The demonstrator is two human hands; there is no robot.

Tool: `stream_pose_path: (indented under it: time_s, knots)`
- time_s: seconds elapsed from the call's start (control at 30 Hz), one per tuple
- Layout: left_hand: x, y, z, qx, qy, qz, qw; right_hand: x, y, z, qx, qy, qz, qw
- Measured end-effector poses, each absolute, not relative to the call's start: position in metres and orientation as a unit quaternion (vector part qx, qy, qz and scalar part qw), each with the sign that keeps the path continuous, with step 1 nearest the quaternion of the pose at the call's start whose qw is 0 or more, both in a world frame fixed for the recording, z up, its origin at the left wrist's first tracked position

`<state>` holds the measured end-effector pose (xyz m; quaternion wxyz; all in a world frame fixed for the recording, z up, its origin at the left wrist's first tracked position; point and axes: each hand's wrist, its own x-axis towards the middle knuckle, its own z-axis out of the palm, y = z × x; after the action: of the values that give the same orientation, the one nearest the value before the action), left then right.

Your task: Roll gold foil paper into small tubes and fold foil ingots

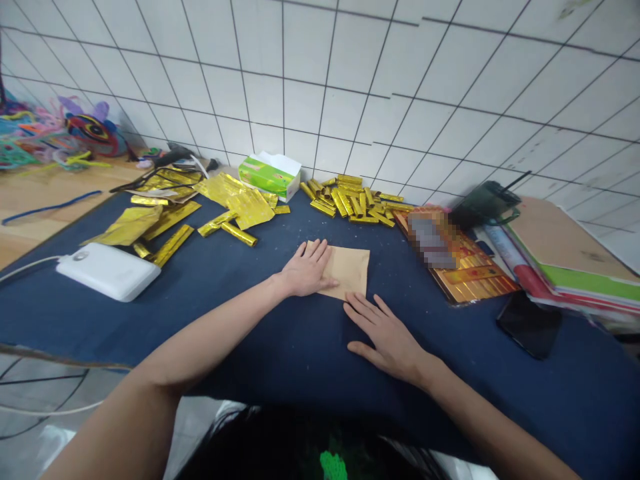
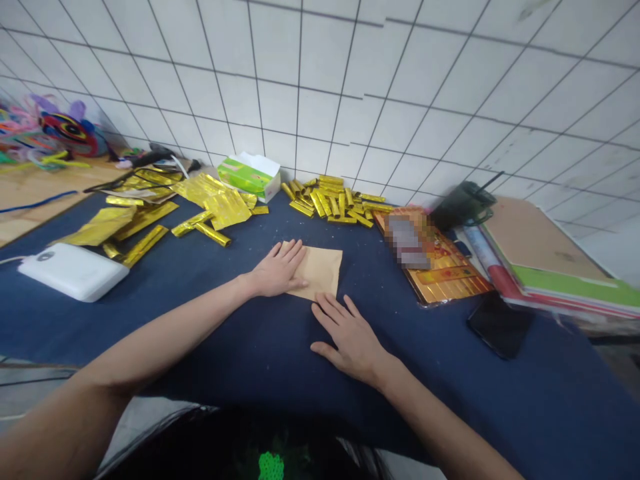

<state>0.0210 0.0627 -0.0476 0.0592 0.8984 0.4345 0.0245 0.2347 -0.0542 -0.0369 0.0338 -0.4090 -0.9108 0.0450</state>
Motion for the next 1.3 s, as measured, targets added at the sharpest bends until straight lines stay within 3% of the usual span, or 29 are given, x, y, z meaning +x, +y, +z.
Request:
stream_pose_path:
  time_s: [0.27, 0.5, 0.73, 0.97, 1.3]
  knots:
    - [0.014, 0.061, -0.035, 0.886, 0.457, 0.001, 0.077, 0.225, -0.025, -0.034, -0.456, -0.878, -0.064, 0.128]
    - [-0.017, 0.044, -0.006, 0.9, 0.418, 0.047, 0.111, 0.211, -0.001, -0.034, -0.466, -0.854, -0.055, 0.224]
    - [-0.026, 0.031, -0.006, 0.914, 0.379, 0.065, 0.131, 0.209, -0.002, -0.043, -0.422, -0.865, 0.034, 0.269]
    - [-0.024, 0.035, -0.01, 0.868, 0.43, 0.106, 0.225, 0.211, 0.002, -0.04, -0.466, -0.814, 0.148, 0.314]
    - [-0.023, 0.037, -0.009, 0.821, 0.491, 0.096, 0.275, 0.208, 0.012, -0.036, -0.585, -0.72, 0.256, 0.272]
